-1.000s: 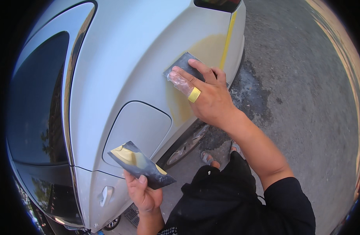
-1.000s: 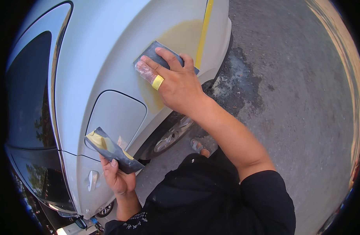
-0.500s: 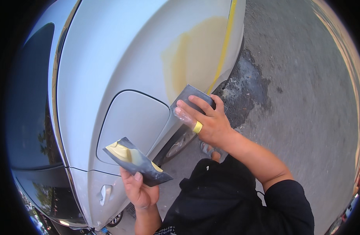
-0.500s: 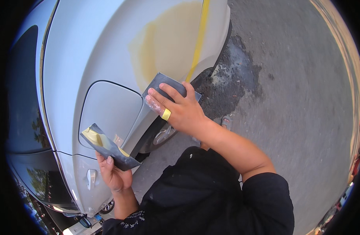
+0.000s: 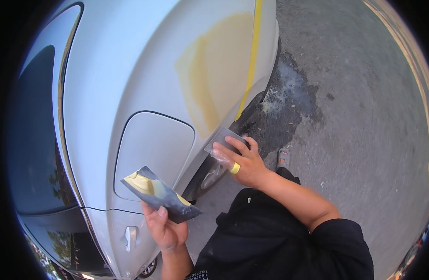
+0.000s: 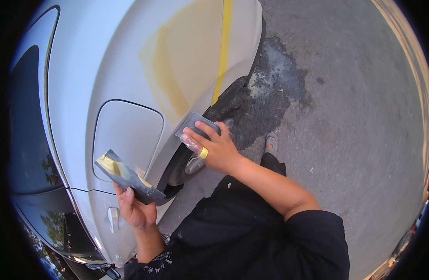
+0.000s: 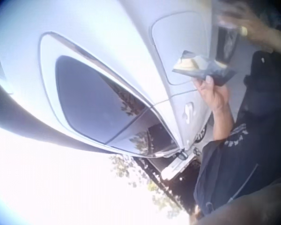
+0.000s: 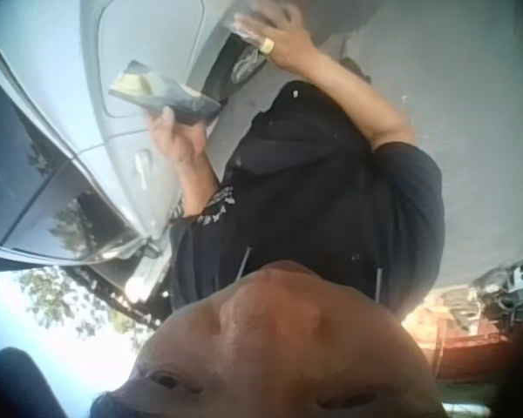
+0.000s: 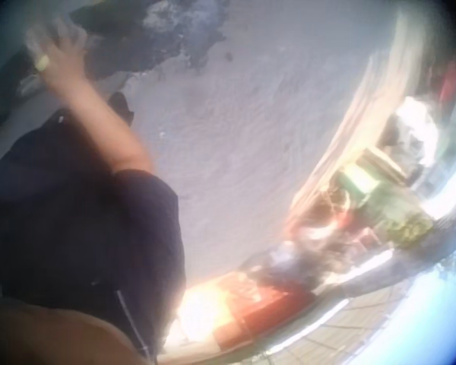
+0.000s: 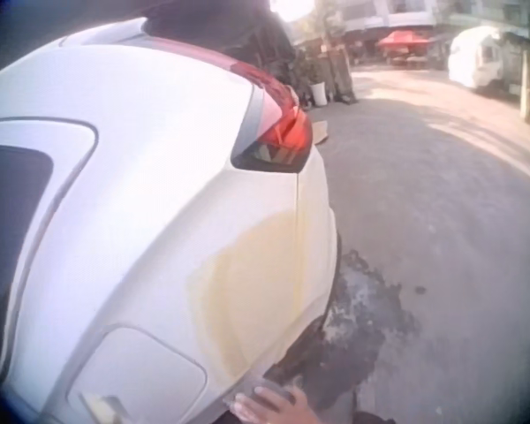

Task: The person applies a beige body filler to a taped-off section on the rear quarter panel of a white car using a spreader. They repeatedly scoop filler from a palette and smooth it over the surface to level the area.

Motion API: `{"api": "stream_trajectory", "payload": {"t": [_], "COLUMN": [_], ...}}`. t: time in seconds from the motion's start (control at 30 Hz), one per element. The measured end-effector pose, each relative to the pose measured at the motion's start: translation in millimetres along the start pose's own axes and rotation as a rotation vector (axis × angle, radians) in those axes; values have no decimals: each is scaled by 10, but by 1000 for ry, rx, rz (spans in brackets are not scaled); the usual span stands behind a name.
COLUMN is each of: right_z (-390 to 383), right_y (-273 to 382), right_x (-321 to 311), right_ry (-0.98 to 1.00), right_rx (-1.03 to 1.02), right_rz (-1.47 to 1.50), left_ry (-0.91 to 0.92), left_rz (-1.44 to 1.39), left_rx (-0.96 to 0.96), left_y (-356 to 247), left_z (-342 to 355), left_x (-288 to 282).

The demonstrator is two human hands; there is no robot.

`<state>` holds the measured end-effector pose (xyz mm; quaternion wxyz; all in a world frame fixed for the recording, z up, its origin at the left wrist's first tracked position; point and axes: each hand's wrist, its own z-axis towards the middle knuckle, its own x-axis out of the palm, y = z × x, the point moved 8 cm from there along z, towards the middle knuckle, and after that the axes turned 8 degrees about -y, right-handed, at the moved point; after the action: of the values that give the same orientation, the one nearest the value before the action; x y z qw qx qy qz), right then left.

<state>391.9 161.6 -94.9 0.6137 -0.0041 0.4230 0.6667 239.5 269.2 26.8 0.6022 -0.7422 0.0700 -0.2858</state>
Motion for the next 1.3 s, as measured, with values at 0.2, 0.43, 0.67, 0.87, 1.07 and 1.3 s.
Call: {"api": "stream_trajectory", "payload": {"t": [0.2, 0.43, 0.67, 0.87, 1.07, 1.3], "right_z": [753, 1639, 1972, 1429, 735, 303], "right_y": [-179, -395, -500, -258, -155, -96], "right_x": [-607, -932, -820, -529, -231, 22], "right_ry": [-119, -130, -41, 28, 17, -60], "right_rx": [106, -50, -13, 30, 55, 34], "right_rz": [-12, -85, -109, -32, 47, 71], "left_ry": [-10, 6, -8, -36, -84, -30], "left_rz": [-48, -73, -58, -33, -53, -4], "left_rx": [13, 17, 15, -4, -26, -25], "left_y": [-74, -57, -11, 18, 22, -2], "left_z": [-25, -57, -51, -44, -1, 17], "left_x": [20, 88, 23, -64, -50, -107]}}
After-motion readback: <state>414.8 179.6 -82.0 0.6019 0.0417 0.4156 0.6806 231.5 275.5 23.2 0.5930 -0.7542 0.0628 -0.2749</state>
